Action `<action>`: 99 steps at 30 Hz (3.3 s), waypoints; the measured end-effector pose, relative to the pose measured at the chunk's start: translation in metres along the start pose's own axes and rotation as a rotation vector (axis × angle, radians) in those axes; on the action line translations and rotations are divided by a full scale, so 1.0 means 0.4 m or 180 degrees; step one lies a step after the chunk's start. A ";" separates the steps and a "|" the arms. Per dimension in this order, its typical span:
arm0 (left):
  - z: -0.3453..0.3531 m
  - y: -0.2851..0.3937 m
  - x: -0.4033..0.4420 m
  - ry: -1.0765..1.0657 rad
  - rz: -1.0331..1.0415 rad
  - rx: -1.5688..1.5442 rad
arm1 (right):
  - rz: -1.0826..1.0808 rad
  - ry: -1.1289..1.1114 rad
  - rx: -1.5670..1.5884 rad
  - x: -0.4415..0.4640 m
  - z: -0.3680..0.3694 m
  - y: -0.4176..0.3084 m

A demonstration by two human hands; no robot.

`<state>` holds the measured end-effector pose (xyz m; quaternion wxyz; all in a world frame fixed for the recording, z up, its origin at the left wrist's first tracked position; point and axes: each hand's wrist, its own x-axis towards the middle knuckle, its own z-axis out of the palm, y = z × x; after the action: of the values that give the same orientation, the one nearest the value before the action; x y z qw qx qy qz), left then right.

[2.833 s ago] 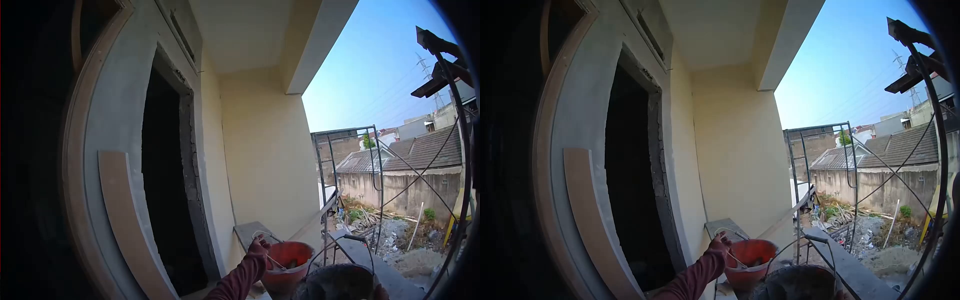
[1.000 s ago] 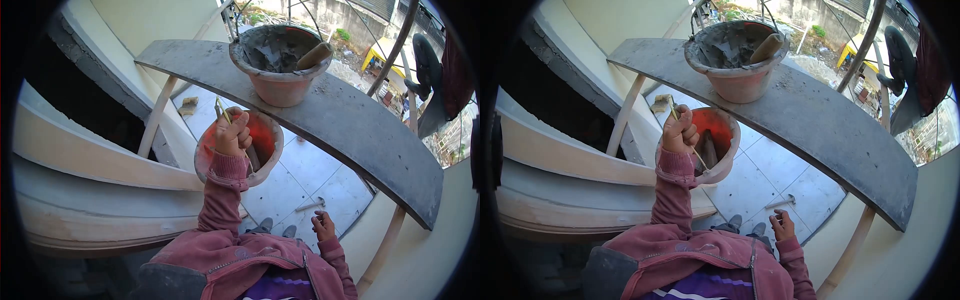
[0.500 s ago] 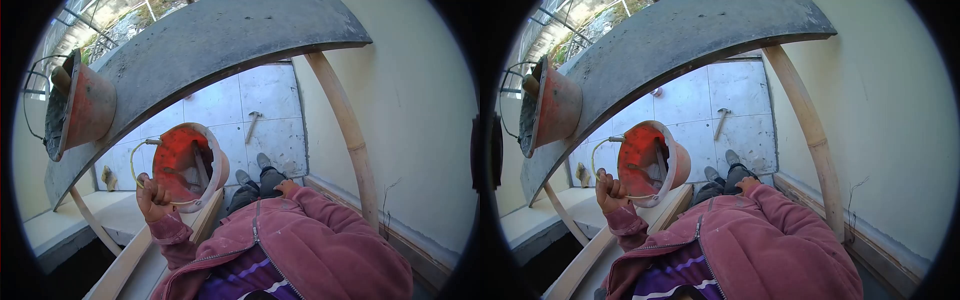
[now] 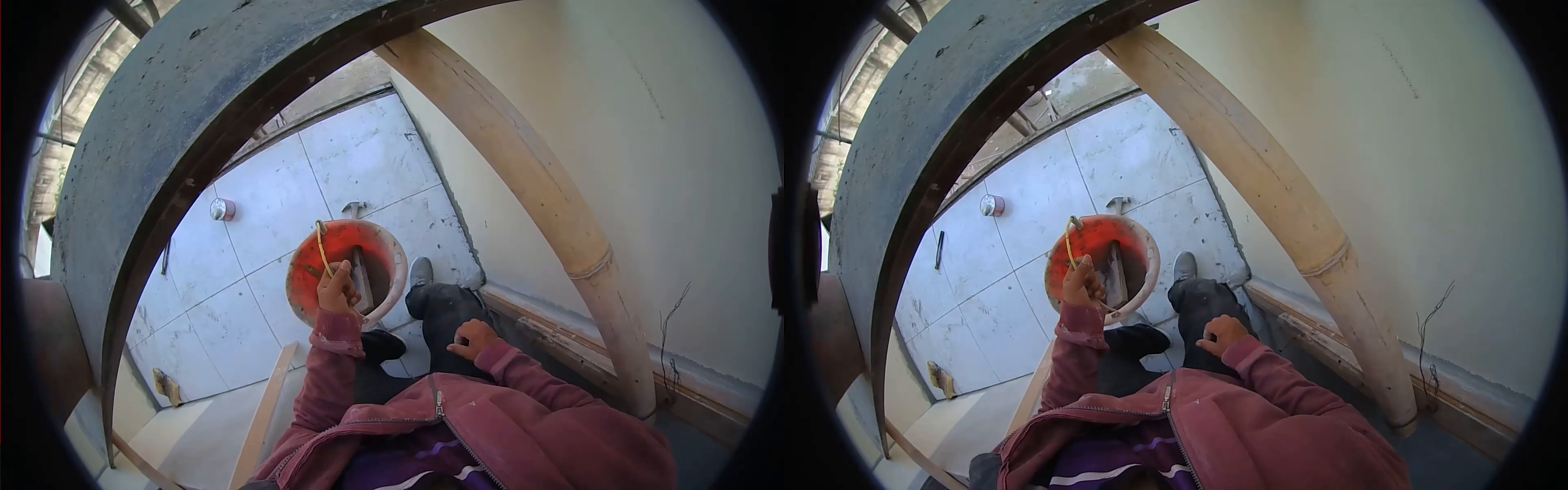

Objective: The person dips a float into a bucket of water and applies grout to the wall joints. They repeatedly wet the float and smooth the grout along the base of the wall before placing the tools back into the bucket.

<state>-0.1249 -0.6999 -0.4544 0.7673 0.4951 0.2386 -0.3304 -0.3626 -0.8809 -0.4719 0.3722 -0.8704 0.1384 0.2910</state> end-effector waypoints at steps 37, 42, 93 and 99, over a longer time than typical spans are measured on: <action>-0.274 -0.608 0.719 -0.0790 0.0152 -0.0222 | 0.0574 0.0037 0.0296 0.909 0.117 0.545; -0.303 -0.600 0.724 0.0346 0.2359 0.1842 | 0.0983 0.1070 -0.0569 1.033 0.254 0.562; -0.336 -0.499 0.901 -0.2272 0.0745 -0.0209 | -0.0909 0.0713 -0.0642 1.263 0.268 0.515; -0.343 -0.512 0.913 -0.2110 0.0848 0.0962 | 0.0135 0.1224 -0.0329 1.130 0.131 0.509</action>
<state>-0.0386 -0.7324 -0.8852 0.7574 0.4956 -0.1401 -0.4013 -0.1186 -0.9930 -0.8920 0.2875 -0.9248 0.2101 0.1338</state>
